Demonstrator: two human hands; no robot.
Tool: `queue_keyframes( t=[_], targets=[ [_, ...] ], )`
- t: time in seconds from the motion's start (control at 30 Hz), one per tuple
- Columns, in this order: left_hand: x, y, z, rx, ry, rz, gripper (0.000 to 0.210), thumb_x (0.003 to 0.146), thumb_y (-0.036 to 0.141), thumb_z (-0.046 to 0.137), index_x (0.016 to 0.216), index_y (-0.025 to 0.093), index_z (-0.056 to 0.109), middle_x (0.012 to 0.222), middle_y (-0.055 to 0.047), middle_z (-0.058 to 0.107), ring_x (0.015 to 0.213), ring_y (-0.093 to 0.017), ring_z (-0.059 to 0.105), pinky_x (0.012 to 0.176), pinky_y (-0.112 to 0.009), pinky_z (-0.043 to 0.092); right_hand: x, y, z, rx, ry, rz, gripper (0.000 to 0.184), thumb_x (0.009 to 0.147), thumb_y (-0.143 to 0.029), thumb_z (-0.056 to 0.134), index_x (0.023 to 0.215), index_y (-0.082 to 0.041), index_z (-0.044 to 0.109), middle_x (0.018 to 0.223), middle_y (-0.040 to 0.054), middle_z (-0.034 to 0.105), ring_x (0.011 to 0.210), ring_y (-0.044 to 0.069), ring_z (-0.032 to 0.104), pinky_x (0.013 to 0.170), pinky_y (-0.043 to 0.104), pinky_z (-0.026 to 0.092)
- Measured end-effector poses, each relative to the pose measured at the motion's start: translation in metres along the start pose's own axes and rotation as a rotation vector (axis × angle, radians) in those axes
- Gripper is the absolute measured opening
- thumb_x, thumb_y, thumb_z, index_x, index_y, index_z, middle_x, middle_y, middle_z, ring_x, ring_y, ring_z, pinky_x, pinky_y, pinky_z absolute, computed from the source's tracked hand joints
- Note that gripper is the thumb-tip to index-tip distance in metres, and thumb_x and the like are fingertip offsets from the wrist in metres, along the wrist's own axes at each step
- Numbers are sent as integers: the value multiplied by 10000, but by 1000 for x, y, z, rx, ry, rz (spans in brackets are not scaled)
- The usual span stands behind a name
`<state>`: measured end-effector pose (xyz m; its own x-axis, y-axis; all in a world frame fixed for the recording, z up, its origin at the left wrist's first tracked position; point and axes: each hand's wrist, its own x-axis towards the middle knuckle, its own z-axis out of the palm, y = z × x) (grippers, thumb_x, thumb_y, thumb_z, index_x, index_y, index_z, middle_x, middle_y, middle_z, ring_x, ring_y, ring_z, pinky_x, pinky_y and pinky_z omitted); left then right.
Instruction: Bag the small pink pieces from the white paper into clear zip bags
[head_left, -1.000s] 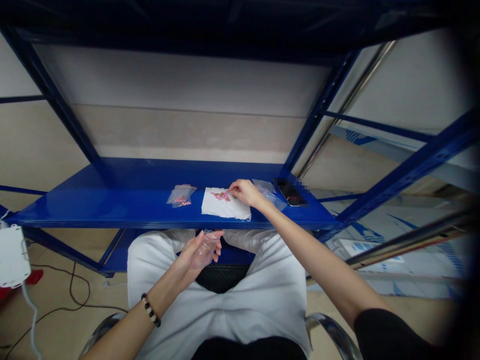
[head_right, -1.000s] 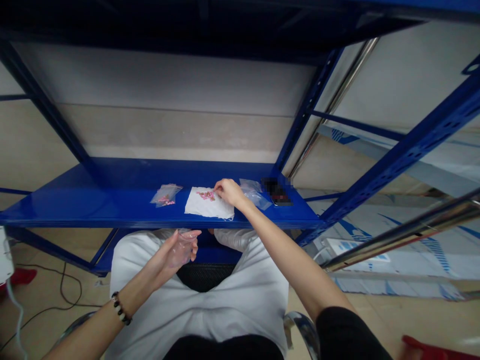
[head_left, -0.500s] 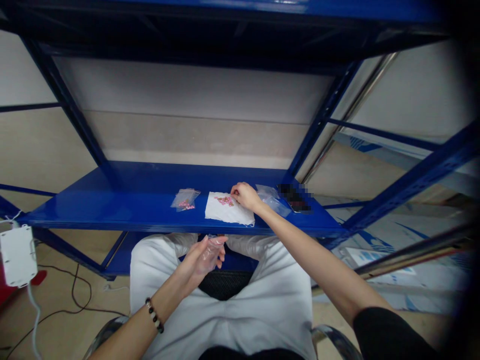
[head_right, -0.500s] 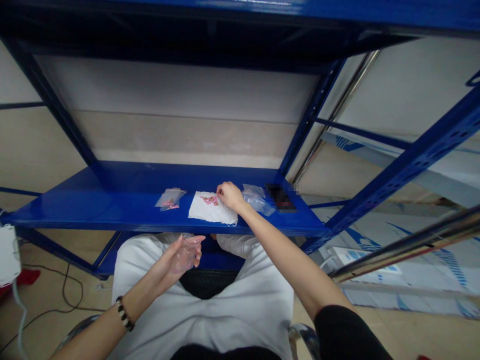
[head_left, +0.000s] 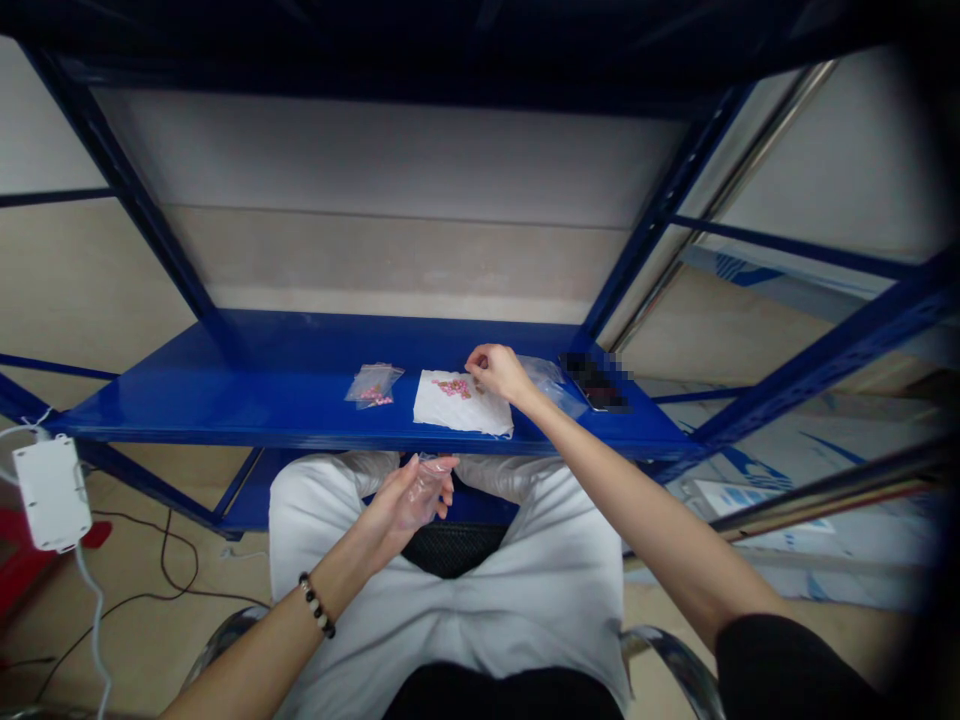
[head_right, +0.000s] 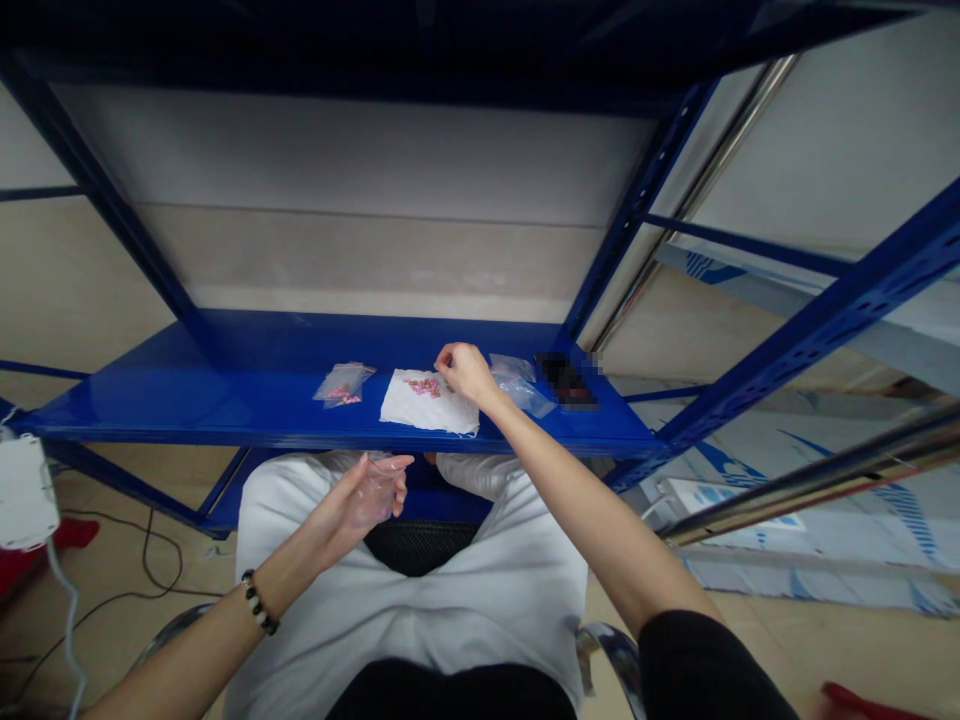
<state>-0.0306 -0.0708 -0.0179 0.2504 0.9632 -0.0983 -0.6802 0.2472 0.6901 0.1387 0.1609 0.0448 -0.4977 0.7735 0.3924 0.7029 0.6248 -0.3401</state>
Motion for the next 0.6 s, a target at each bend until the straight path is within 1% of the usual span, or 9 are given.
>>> queue_keyframes(
  t=[0.07,0.2,0.3,0.37,0.43,0.53,0.6],
  targets=[
    [-1,0,0,6,2,-6,525,875,522,631,1145,81,722,898,-110,616,805,-174,568,671,-275,451,-5,-3,-1,1,-3,-12,132,849,-169,595,887,-154,720,867,74,740,775,177,651,710,247,426],
    [-3,0,-3,32,0,-2,517,891,515,609,1154,82,715,916,-117,620,816,-181,568,681,-278,455,-14,-11,1,-78,-28,-48,129,836,-136,599,893,-149,714,878,91,738,830,207,648,742,268,420],
    [-2,-1,-5,32,-10,-4,543,883,528,613,1169,76,706,915,-118,623,810,-183,573,687,-281,455,-23,-23,-2,-65,-1,-84,115,833,-130,603,881,-153,706,868,89,733,854,217,637,770,283,417],
    [-1,0,-5,21,-16,-6,557,876,538,618,1173,74,701,906,-112,623,804,-178,574,684,-279,452,-33,-38,-8,40,32,-114,106,836,-140,612,895,-161,698,868,70,733,853,206,642,773,277,421],
    [0,2,-4,15,-16,-9,551,880,533,616,1171,73,700,902,-107,624,806,-175,575,681,-277,448,-50,-58,-18,197,50,-144,99,843,-164,625,914,-173,692,871,43,734,837,186,651,762,263,429],
    [0,4,-2,27,-1,-15,531,886,518,616,1152,67,703,886,-102,628,797,-172,577,682,-277,446,-81,-89,-33,391,-6,-162,63,854,-208,640,849,-185,698,857,19,731,798,163,655,727,249,440],
    [-1,4,-1,47,5,-11,522,883,522,617,1126,70,708,883,-105,636,786,-174,582,681,-282,447,-100,-104,-38,450,-63,-144,65,852,-216,652,824,-191,705,838,14,730,775,159,656,698,247,444]
  ],
)
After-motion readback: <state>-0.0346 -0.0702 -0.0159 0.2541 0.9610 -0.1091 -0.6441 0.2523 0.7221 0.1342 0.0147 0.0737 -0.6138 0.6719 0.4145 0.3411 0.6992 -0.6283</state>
